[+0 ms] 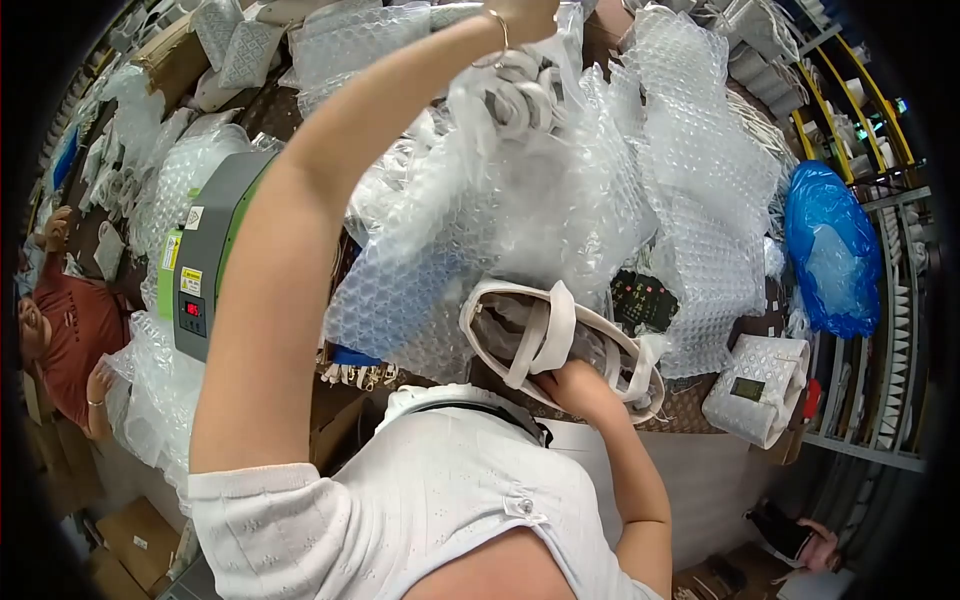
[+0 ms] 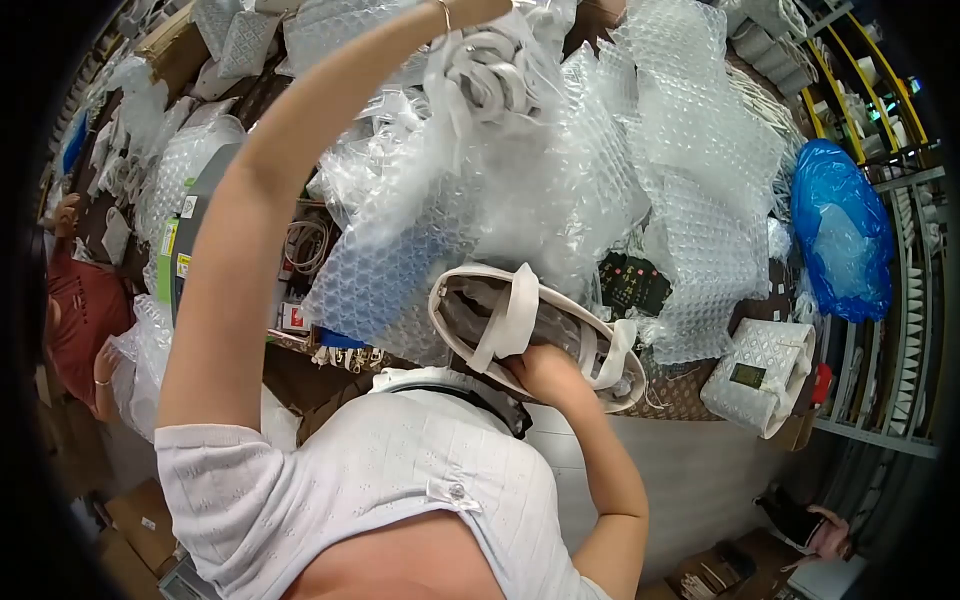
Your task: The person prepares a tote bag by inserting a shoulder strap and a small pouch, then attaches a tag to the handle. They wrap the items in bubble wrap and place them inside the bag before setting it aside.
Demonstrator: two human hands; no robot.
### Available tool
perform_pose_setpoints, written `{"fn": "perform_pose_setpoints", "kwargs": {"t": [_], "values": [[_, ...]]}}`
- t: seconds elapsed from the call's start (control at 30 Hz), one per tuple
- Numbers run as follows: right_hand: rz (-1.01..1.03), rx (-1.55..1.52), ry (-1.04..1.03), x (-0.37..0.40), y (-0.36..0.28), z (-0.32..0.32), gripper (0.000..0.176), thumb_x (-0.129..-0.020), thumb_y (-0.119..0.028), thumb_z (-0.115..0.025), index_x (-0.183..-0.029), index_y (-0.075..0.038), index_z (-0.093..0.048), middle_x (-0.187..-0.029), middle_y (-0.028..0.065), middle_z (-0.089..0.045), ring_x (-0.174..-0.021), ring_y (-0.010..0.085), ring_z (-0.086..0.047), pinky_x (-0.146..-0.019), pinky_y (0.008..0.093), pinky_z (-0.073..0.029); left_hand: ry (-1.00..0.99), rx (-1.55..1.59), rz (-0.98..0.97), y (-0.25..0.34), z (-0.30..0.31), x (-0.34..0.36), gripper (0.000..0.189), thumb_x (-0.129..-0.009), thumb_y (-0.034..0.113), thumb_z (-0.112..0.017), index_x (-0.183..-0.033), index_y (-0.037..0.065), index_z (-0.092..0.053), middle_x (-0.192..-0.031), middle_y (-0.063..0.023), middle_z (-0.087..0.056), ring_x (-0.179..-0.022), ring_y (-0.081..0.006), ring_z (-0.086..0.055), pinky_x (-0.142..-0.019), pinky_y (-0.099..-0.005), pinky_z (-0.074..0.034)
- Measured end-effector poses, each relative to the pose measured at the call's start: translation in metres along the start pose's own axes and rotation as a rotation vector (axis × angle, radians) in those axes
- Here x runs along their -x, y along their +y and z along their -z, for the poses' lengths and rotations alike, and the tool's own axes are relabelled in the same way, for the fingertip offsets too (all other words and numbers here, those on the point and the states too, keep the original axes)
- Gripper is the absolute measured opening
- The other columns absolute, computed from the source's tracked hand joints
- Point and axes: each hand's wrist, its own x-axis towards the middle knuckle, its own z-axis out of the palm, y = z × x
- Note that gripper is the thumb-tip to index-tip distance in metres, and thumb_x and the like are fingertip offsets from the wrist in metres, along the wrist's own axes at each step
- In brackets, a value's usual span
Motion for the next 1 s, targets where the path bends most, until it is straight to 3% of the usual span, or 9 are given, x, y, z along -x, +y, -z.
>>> {"fn": "perform_pose_setpoints", "kwargs": {"t": [0.03,0.17,0.3,0.43,0.47,0.57,0.63,0.87,1.0], "values": [[-0.002,-0.003,0.009,0.002,-0.003,0.001,0.023,-0.085,-0.023,-0.056,-0.095,-0.005,-0.065,-0.085,0.0215,-0.063,-0.079,0.0399,-0.059,-0.072,0.0450,-0.047,-0.244,0.017,-0.043,0.011,-0.030,0.016,0.023,-0.077,0.012,-0.053,-0.095,0.006,-0.066,-0.098,-0.0158,-0.066,-0.090,-0.0260,-0.065,-0.076,-0.0346,-0.052],[-0.018,-0.025,0.072,0.004,-0.003,0.000,0.023,-0.086,-0.023,-0.054,-0.091,-0.004,-0.066,-0.080,0.0210,-0.063,-0.076,0.0402,-0.059,-0.070,0.0455,-0.047,-0.307,0.073,-0.167,0.012,-0.102,0.058,0.025,-0.072,0.009,-0.054,-0.095,0.004,-0.066,-0.092,-0.0158,-0.066,-0.085,-0.0275,-0.066,-0.074,-0.0362,-0.052],[-0.022,0.013,0.030,0.004,0.008,-0.009,0.023,-0.088,-0.022,-0.051,-0.091,-0.004,-0.066,-0.081,0.0211,-0.063,-0.076,0.0402,-0.059,-0.070,0.0454,-0.047,-0.087,0.236,-0.288,0.016,-0.103,0.085,0.024,-0.069,0.002,-0.055,-0.091,0.006,-0.065,-0.086,-0.0119,-0.066,-0.077,-0.0270,-0.065,-0.064,-0.0359,-0.051],[-0.054,-0.085,-0.003,0.008,0.005,-0.007,0.021,-0.084,-0.016,-0.050,-0.088,-0.002,-0.064,-0.081,0.0240,-0.062,-0.078,0.0386,-0.060,-0.071,0.0456,-0.047,0.055,0.583,-0.433,0.074,0.016,0.204,0.025,-0.075,0.003,-0.055,-0.097,0.010,-0.064,-0.094,-0.0108,-0.064,-0.081,-0.0293,-0.063,-0.069,-0.0352,-0.052],[-0.025,-0.102,-0.041,0.004,0.009,-0.011,0.021,-0.084,-0.016,-0.049,-0.090,-0.002,-0.065,-0.084,0.0235,-0.062,-0.080,0.0380,-0.060,-0.072,0.0447,-0.047,-0.148,0.658,-0.459,0.084,0.049,0.235,0.023,-0.073,0.001,-0.057,-0.094,0.007,-0.063,-0.089,-0.0098,-0.063,-0.078,-0.0269,-0.063,-0.067,-0.0326,-0.052],[0.039,-0.130,-0.092,-0.015,0.015,-0.024,0.023,-0.084,-0.014,-0.048,-0.094,-0.002,-0.065,-0.088,0.0224,-0.063,-0.083,0.0370,-0.061,-0.074,0.0430,-0.048,-0.201,0.881,-0.683,0.106,0.064,0.319,0.011,-0.070,0.008,-0.061,-0.081,0.005,-0.057,-0.079,-0.0081,-0.055,-0.068,-0.0240,-0.056,-0.058,-0.0349,-0.048],[-0.191,0.065,-0.278,-0.032,0.010,-0.034,0.028,-0.084,-0.014,-0.046,-0.102,-0.001,-0.064,-0.103,0.0212,-0.062,-0.095,0.0344,-0.060,-0.082,0.0392,-0.047,-0.352,0.905,-0.655,0.113,0.055,0.350,0.009,-0.074,0.007,-0.059,-0.083,0.004,-0.057,-0.080,-0.0094,-0.056,-0.068,-0.0247,-0.057,-0.058,-0.0350,-0.048],[-0.174,-0.064,-0.197,-0.072,0.041,-0.105,0.037,-0.090,-0.023,-0.042,-0.117,-0.003,-0.058,-0.123,0.0193,-0.054,-0.111,0.0303,-0.053,-0.095,0.0357,-0.040,-0.657,0.768,-0.373,0.120,0.037,0.371,0.007,-0.082,0.009,-0.053,-0.084,0.002,-0.053,-0.073,-0.0146,-0.057,-0.068,-0.0312,-0.057,-0.061,-0.0401,-0.047],[-0.115,-0.011,-0.333,-0.052,0.026,-0.067,0.036,-0.087,-0.017,-0.042,-0.113,0.000,-0.060,-0.118,0.0203,-0.057,-0.107,0.0321,-0.055,-0.092,0.0365,-0.042,-0.915,0.719,-0.325,0.119,0.026,0.356,0.012,-0.083,0.011,-0.050,-0.086,0.000,-0.052,-0.070,-0.0174,-0.058,-0.069,-0.0344,-0.058,-0.063,-0.0435,-0.046]]}}
